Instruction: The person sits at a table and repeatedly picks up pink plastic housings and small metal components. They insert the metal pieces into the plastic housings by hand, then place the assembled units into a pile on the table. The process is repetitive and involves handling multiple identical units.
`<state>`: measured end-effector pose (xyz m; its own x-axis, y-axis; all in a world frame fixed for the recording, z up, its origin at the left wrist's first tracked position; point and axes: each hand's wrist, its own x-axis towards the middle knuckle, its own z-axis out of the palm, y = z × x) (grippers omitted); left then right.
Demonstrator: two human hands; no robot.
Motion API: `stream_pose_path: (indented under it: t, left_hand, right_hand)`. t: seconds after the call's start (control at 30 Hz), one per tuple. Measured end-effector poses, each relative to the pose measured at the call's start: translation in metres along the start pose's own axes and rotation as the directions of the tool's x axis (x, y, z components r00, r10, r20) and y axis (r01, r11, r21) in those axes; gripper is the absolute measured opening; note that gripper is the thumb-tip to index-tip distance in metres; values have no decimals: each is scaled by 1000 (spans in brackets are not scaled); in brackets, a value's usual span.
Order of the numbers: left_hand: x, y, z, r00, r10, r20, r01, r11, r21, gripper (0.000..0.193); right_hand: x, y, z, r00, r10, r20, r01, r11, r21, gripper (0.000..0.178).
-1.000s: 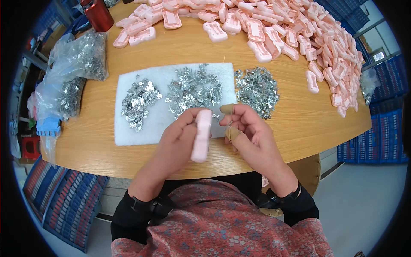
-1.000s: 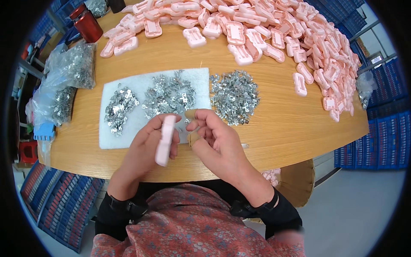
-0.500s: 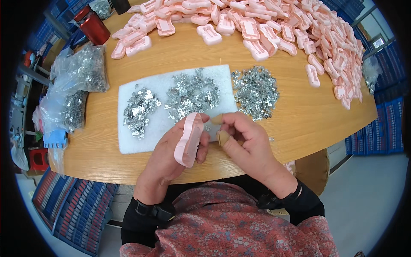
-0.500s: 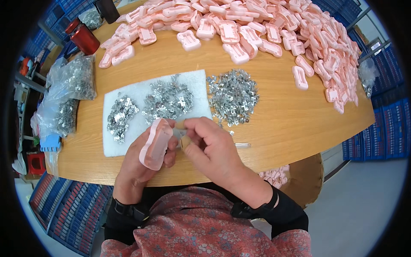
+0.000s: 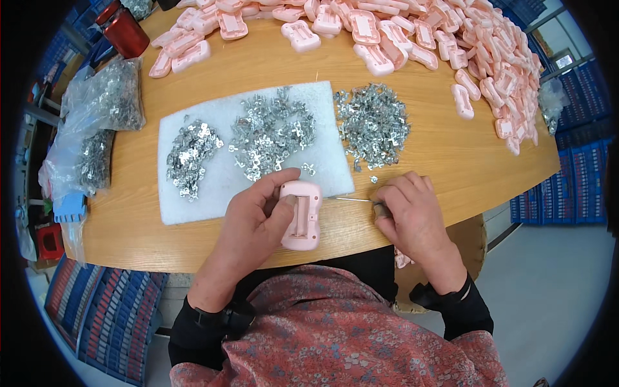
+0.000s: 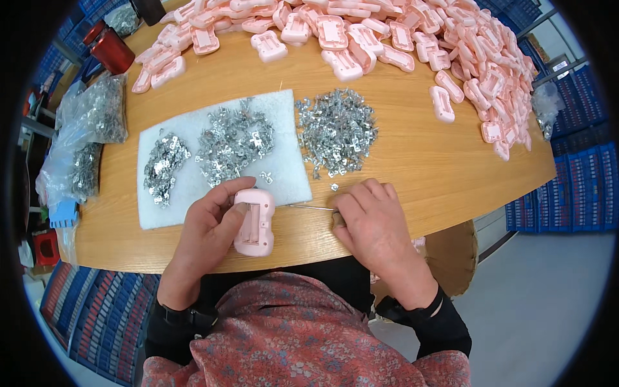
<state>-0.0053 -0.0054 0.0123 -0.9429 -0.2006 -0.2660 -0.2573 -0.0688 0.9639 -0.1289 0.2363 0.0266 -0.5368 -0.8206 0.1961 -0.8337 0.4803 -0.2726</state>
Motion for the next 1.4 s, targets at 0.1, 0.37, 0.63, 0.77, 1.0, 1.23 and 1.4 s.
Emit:
stream_pose_path:
  t: [0.1,0.37,0.63,0.77,1.0,1.23,1.4]
  left_hand:
    - [1,-2,-1,1000,-28,-5,28,999,20,36]
    - [4,0,5,999,-31,-14,32,998,50,36]
    - [4,-2,5,999,-22,-39,24,998,64,36]
    - [6,-10,7,995,48,-85,-45,998,32,35]
    - [5,-12,7,994,73,-80,-69,996,49,36]
    - [6,-11,6,993,88,-79,-80,992,99,34]
    - [6,-12,7,992,100,-77,-93,992,88,33]
  right_hand:
    - [-4,4,6,995,34,-94,-23,993,118,27]
    - [7,-24,7,993,112,-34,-96,947,307,27]
    - [19,-42,3,1000,6,-1,-6,986,164,26]
    - [21,-42,4,1000,-16,-2,16,985,173,24]
    - [21,-43,7,1000,2,18,-6,983,183,31]
    - [20,-41,11,1000,16,-1,-16,962,272,30]
    - [17,-44,13,998,57,15,-59,962,265,33]
